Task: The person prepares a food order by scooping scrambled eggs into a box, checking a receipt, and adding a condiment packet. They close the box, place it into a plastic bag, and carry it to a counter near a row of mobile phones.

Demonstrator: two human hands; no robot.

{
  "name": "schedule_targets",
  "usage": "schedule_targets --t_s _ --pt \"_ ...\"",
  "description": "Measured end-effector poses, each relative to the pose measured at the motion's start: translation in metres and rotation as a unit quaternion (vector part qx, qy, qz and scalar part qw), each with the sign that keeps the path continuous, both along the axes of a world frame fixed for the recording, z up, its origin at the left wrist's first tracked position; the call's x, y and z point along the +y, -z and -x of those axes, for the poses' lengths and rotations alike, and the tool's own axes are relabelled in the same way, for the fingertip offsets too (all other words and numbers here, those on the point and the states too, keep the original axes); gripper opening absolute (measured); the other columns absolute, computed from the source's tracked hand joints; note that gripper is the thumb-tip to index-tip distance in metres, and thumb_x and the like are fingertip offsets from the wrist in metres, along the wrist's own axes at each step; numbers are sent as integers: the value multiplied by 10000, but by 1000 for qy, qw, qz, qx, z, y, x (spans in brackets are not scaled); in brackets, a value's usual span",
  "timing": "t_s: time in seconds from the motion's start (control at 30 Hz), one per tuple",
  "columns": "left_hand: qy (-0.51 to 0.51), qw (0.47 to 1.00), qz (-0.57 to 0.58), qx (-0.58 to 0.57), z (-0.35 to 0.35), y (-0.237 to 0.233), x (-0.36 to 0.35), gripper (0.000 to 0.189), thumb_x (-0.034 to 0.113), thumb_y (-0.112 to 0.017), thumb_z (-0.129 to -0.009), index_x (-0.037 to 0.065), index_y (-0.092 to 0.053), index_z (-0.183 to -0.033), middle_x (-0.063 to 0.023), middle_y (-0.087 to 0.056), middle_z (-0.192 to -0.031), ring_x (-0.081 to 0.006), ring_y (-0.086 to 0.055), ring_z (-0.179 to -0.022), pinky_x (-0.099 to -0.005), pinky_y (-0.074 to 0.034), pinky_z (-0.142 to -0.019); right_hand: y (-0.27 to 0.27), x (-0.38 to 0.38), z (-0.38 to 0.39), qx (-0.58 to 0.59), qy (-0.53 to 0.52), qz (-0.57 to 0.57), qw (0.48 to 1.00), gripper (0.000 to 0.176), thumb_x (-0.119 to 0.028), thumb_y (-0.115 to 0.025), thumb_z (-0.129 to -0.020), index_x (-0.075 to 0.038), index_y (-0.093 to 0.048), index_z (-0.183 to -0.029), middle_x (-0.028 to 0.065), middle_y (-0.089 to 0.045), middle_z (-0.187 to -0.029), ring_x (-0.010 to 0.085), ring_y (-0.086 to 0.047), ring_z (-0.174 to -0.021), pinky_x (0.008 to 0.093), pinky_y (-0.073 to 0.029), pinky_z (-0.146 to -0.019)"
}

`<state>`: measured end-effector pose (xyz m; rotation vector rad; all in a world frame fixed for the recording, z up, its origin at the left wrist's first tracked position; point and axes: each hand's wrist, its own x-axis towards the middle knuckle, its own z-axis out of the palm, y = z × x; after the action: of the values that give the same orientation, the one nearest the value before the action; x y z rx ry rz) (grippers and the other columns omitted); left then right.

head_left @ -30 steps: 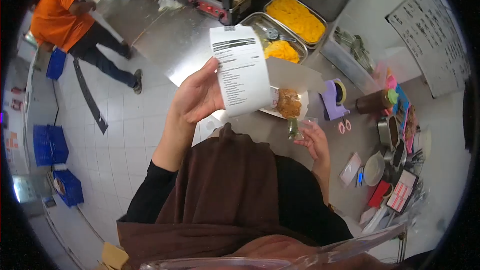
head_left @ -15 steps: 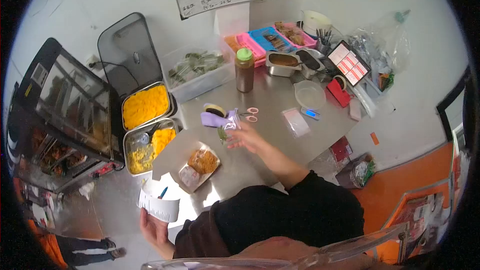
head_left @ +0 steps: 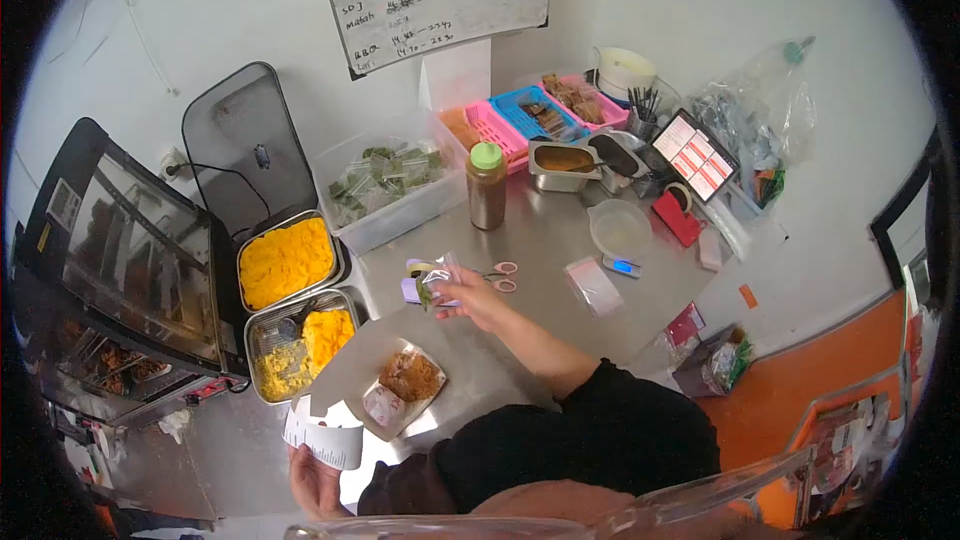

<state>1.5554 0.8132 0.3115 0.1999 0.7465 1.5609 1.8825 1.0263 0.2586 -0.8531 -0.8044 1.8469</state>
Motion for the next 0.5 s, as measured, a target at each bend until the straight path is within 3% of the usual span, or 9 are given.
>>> schedule_targets --t_s 0.2,0.27,0.3,0.4,0.43,0.47,0.5 --pt "-16 997 -23 78 1 9 -3 521 44 -475 -837 51 -317 -1333 -146 -419 -1307 -300 -426 -1194 -543 -302 -1007 -6 0 9 -115 31 -70 990 405 -90 -552 -818 -106 -491 -1219 11 -565 -928 102 -545 -770 253 -479 -656" --pt "-10 998 1 69 1 5 -8 506 63 -496 -834 43 -340 -1315 -135 -408 -1319 -303 -393 -1219 -523 -278 -1022 -14 -10 11 -306 88 -97 943 363 -57 -545 -804 -92 -511 -1164 8 -565 -906 107 -548 -774 252 -468 -663" --pt "-13 997 8 70 -7 -5 -8 442 94 -506 -840 31 -399 -1264 -125 -459 -1270 -281 -426 -1189 -502 -300 -1011 5 -6 6 -272 88 -161 945 456 -62 -620 -790 -73 -457 -1216 21 -562 -947 102 -562 -830 250 -484 -683" --pt "-19 998 4 54 -21 -23 -10 365 158 -489 -869 32 -463 -1210 -131 -515 -1212 -273 -488 -1129 -493 -381 -952 19 -17 -5 -204 81 -199 955 427 -17 -605 -782 -43 -451 -1179 43 -550 -1039 140 -554 -936 288 -470 -799" --pt "-3 999 -15 33 -20 -24 -14 399 146 -464 -882 42 -392 -1260 -128 -478 -1248 -292 -470 -1151 -512 -406 -920 10 -25 -3 -194 103 -140 966 390 -7 -589 -793 -23 -474 -1165 53 -550 -1057 144 -559 -928 297 -463 -815" --pt "17 999 -42 13 -20 -26 -16 441 135 -440 -894 52 -320 -1310 -125 -441 -1284 -311 -451 -1173 -532 -431 -888 42 -12 -21 -275 66 -239 929 331 -13 -584 -805 -4 -514 -1129 65 -561 -1054 148 -557 -937 304 -458 -815" --pt "12 1000 -28 9 -22 -27 -17 433 152 -427 -906 52 -314 -1312 -135 -437 -1286 -308 -480 -1142 -514 -466 -849 48 -13 -25 -242 75 -217 943 289 -23 -578 -815 -7 -533 -1100 66 -569 -1037 153 -555 -941 312 -457 -806"
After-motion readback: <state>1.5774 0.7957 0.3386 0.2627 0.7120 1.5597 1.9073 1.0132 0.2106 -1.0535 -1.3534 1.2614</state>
